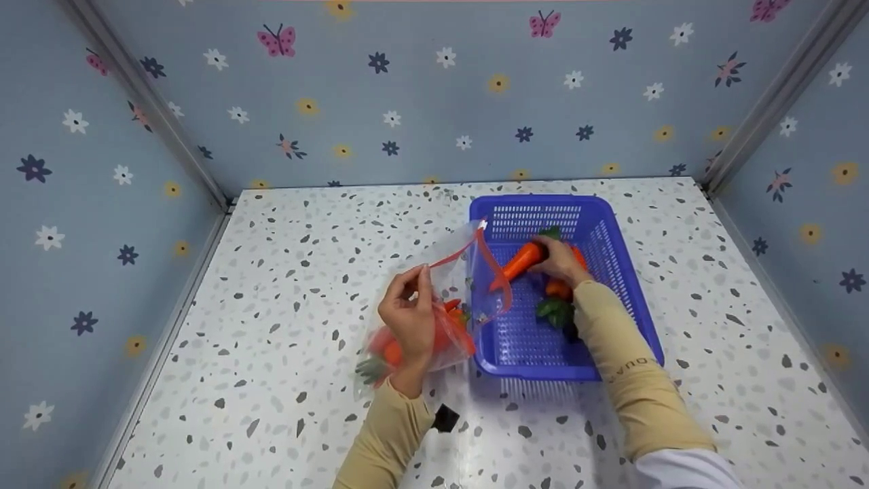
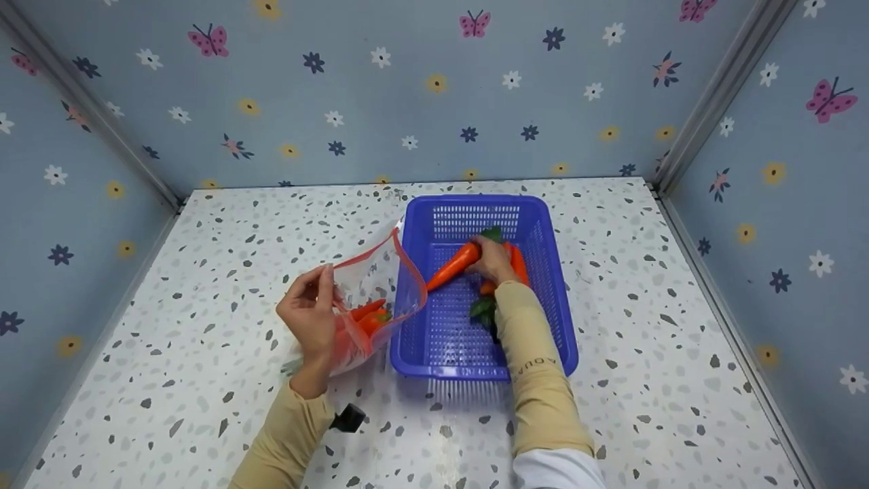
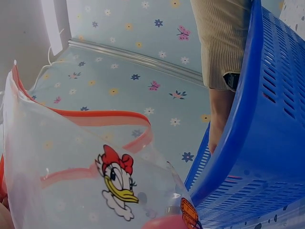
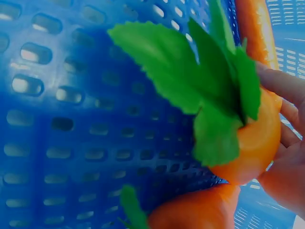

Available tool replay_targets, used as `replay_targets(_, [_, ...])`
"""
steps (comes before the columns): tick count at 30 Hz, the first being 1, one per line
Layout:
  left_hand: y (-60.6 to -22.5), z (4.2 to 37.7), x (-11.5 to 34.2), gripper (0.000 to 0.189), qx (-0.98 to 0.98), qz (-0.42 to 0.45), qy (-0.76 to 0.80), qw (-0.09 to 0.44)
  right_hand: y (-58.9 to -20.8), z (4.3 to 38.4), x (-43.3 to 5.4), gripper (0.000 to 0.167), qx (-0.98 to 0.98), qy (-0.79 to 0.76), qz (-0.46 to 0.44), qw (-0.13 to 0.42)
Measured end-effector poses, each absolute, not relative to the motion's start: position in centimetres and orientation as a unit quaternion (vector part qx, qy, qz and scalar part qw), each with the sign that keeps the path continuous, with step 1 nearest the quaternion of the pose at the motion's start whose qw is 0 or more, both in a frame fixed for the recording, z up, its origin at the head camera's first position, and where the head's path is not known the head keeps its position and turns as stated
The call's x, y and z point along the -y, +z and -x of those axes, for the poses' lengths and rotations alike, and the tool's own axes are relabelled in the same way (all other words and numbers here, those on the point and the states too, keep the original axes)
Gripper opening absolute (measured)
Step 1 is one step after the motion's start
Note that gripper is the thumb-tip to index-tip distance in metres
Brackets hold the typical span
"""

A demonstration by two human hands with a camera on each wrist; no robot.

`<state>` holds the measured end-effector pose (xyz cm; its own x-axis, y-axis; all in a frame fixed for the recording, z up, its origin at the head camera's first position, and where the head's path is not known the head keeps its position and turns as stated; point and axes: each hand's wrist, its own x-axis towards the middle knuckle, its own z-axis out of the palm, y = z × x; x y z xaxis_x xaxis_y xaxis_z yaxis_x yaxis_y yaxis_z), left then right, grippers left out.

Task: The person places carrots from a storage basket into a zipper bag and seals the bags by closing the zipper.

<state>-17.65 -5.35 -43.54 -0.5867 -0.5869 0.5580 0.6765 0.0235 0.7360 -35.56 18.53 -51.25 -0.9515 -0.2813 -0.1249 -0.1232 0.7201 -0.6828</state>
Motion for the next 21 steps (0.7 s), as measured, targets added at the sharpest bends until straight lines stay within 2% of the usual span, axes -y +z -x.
replay_targets(13, [-43.48,17.61,5.22,0.005,0.544,0.041,-0.709,0.446,-51.19,35.23,-18.71,0.055,-0.932,-0.330,0.133,0.076])
replay_targets(21, [-43.54,17.56,5.26,0.005,0.549,0.043,-0.706,0.445,-50.82,35.17,-19.48,0.052,-0.929,-0.332,0.156,0.046])
